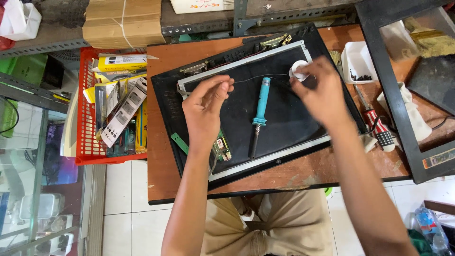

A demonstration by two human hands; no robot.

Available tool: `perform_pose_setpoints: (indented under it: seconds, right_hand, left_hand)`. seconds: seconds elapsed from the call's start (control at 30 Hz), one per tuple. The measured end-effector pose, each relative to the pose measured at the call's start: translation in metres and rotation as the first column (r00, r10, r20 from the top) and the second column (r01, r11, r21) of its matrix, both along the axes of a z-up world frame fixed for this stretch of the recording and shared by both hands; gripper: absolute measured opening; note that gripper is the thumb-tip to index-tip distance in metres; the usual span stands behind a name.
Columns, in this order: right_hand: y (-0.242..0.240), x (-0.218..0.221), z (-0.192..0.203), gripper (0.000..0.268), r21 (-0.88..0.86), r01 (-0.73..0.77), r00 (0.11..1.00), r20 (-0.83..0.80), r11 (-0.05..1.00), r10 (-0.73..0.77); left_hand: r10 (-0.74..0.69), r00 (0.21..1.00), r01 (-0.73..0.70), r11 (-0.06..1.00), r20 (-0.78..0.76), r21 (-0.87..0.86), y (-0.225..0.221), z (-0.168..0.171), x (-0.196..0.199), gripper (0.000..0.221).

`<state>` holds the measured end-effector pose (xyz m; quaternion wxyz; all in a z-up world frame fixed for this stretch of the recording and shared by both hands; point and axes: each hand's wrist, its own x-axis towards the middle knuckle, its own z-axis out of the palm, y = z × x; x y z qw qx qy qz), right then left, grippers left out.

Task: Soldering internal wires and components onto a circuit board of an electronic display.

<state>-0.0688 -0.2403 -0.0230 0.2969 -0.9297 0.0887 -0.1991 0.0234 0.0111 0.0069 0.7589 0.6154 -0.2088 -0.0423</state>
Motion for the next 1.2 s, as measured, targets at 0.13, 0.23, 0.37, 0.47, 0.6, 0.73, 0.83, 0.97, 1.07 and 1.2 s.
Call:
perform_pose_setpoints:
  seconds: [0.13,0.23,0.37,0.47,0.6,0.73,0.83,0.97,1.07,1.2]
  right_hand:
    - [0.071,-0.004,0.012,0.047,0.144,0.356,0.887,-0.363,0.923,-0.286]
    - [0.074,0.002,-0.024,0.056,0.148,0.355,0.869,-0.417,0.923,-0.267]
    - [0.071,-0.002,-0.034,0.02,0.816,0.219,0.969,-0.246,0.535,-0.021]
    - [0.055,-0.018,-0.029,0.02,0.917,0.193,0.981,-0.185,0.348,-0.057]
    - [0.031,-0.055,-0.023,0.02,0.989,0.045,0.997,-0.035,0.143,-0.071]
    - [0.029,-0.072,-0.029,0.028,0.983,-0.083,0.976,0.112,0.161,-0.185]
    - [0.04,-0.067,-0.023,0.018,0.941,-0.125,0.938,0.215,0.313,-0.272]
    - [0.031,-0.055,-0.031,0.022,0.837,-0.192,0.856,0.398,0.513,-0.33]
    - [0.053,-0.044,0.014,0.029,0.886,-0.221,0.907,0.341,0.407,-0.249]
    - [0.069,-0.03,0.018,0.017,0.949,-0.077,0.958,0.156,0.306,-0.24]
  left_hand:
    - [-0.035,0.996,0.03,0.998,0.085,0.057,0.007,-0.004,0.002,0.015]
    - [-0.055,0.993,0.045,0.994,0.105,0.101,0.015,-0.006,-0.001,0.015]
    - [-0.084,0.986,0.055,0.979,0.145,0.197,0.025,-0.004,-0.004,0.014]
    - [-0.105,0.968,0.042,0.963,0.226,0.265,0.033,-0.003,-0.005,0.013]
    - [-0.123,0.962,0.033,0.94,0.245,0.341,0.042,0.001,-0.015,0.014]
    - [-0.147,0.951,0.028,0.917,0.272,0.397,0.053,-0.001,-0.026,0.015]
    - [-0.114,0.948,-0.027,0.902,0.297,0.431,0.058,-0.013,-0.033,0.016]
    - [-0.086,0.899,-0.166,0.841,0.43,0.515,0.058,-0.025,-0.044,0.021]
    - [0.044,0.896,-0.265,0.851,0.442,0.454,0.075,-0.002,-0.059,0.023]
    - [0.198,0.874,-0.428,0.745,0.443,0.512,0.106,-0.026,-0.051,0.016]
